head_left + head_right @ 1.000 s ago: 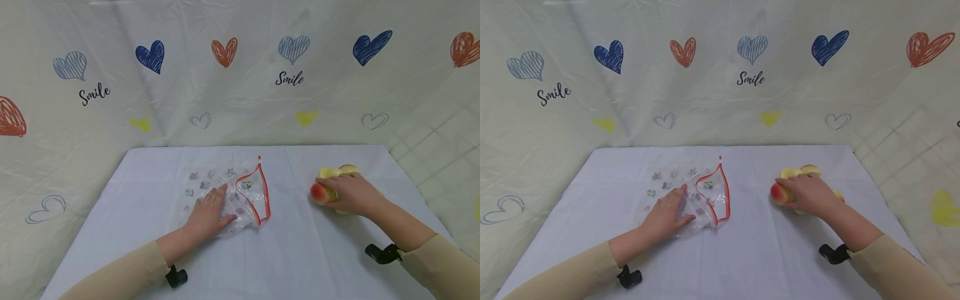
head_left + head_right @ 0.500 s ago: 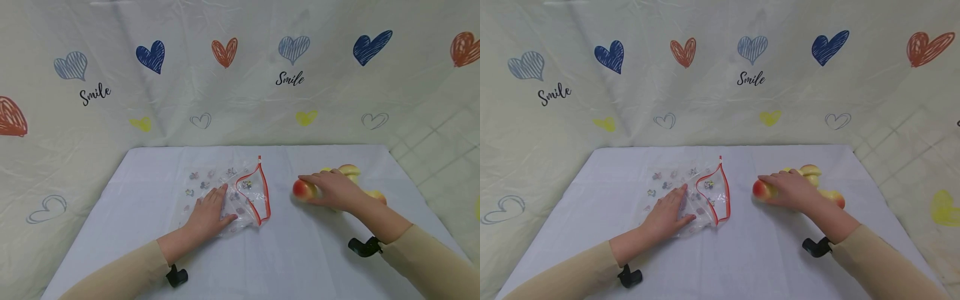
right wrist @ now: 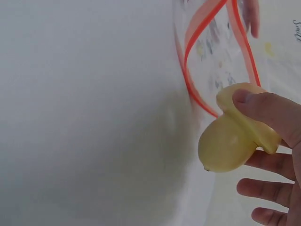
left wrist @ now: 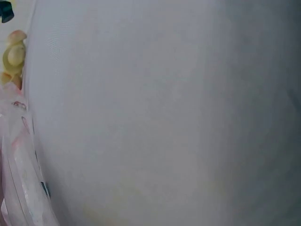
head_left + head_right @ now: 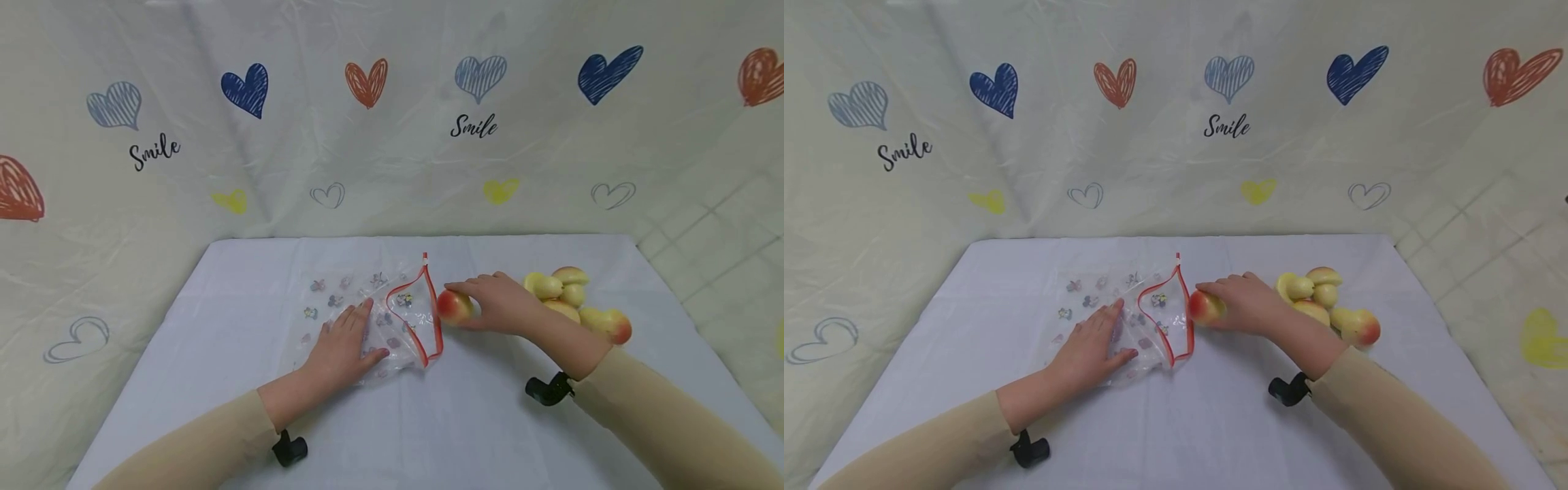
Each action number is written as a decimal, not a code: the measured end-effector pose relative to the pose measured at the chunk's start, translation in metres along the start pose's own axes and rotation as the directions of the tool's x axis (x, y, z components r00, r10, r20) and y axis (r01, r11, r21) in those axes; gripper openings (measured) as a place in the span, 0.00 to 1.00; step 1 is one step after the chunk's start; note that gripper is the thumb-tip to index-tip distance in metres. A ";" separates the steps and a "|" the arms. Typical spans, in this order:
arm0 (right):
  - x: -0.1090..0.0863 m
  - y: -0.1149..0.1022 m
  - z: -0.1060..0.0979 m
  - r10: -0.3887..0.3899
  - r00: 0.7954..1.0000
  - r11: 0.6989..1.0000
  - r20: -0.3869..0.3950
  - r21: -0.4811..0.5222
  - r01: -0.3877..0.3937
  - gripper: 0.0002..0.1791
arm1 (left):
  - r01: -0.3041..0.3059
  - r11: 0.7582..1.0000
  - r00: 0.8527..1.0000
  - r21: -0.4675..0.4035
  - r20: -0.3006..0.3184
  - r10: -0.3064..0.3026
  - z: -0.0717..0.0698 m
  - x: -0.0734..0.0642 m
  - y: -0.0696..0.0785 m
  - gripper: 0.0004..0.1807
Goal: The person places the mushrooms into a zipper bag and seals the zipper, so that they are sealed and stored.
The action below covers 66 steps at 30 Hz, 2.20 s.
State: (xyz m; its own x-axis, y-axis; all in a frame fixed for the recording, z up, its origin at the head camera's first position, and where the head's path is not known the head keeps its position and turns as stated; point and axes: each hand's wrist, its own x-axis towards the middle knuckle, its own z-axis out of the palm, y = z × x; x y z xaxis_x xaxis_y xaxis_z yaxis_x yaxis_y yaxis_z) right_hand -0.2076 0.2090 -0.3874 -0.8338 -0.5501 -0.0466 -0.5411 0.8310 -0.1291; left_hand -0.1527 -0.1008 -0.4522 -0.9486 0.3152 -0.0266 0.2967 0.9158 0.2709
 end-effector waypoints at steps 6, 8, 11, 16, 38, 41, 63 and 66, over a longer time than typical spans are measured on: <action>0.013 -0.015 0.002 -0.020 1.000 0.999 -0.001 0.039 0.020 0.38 | -0.004 1.000 1.000 -0.017 -0.004 0.004 -0.001 0.000 0.002 0.55; 0.017 -0.019 0.003 -0.036 0.999 0.998 0.002 0.042 0.036 0.38 | -0.004 1.000 1.000 -0.020 -0.007 0.004 0.000 0.000 0.002 0.55; 0.022 -0.024 0.006 -0.060 0.998 0.997 0.011 0.041 0.060 0.37 | -0.008 1.000 1.000 -0.016 -0.015 0.007 0.001 0.000 0.002 0.55; 0.028 -0.031 0.011 -0.069 0.997 0.996 0.018 0.059 0.068 0.37 | -0.019 1.000 0.999 -0.017 -0.033 0.018 0.002 0.001 0.003 0.55; 0.025 -0.024 0.022 -0.010 1.000 0.984 0.008 0.181 0.008 0.40 | -0.010 1.000 1.000 -0.010 -0.026 0.010 -0.004 0.001 0.007 0.55; 0.021 -0.017 0.023 -0.003 1.000 0.976 0.016 0.217 -0.001 0.37 | -0.010 1.000 1.000 -0.011 -0.029 0.009 -0.004 0.001 0.007 0.55; 0.026 -0.005 0.036 -0.039 0.997 0.940 0.068 0.340 0.013 0.24 | -0.016 0.999 0.999 -0.028 -0.031 0.015 -0.004 0.001 0.009 0.54; 0.028 -0.007 0.036 -0.035 0.997 0.938 0.072 0.346 0.008 0.24 | -0.019 0.999 0.999 -0.028 -0.035 0.018 -0.004 0.001 0.009 0.54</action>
State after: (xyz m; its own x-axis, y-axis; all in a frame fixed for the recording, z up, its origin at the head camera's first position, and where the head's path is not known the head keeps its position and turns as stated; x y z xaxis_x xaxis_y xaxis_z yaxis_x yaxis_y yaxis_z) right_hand -0.2235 0.1847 -0.4234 -0.8039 -0.5838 -0.1134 -0.4765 0.7464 -0.4645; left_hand -0.1516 -0.0935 -0.4462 -0.9465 0.3226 0.0124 0.3115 0.9024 0.2978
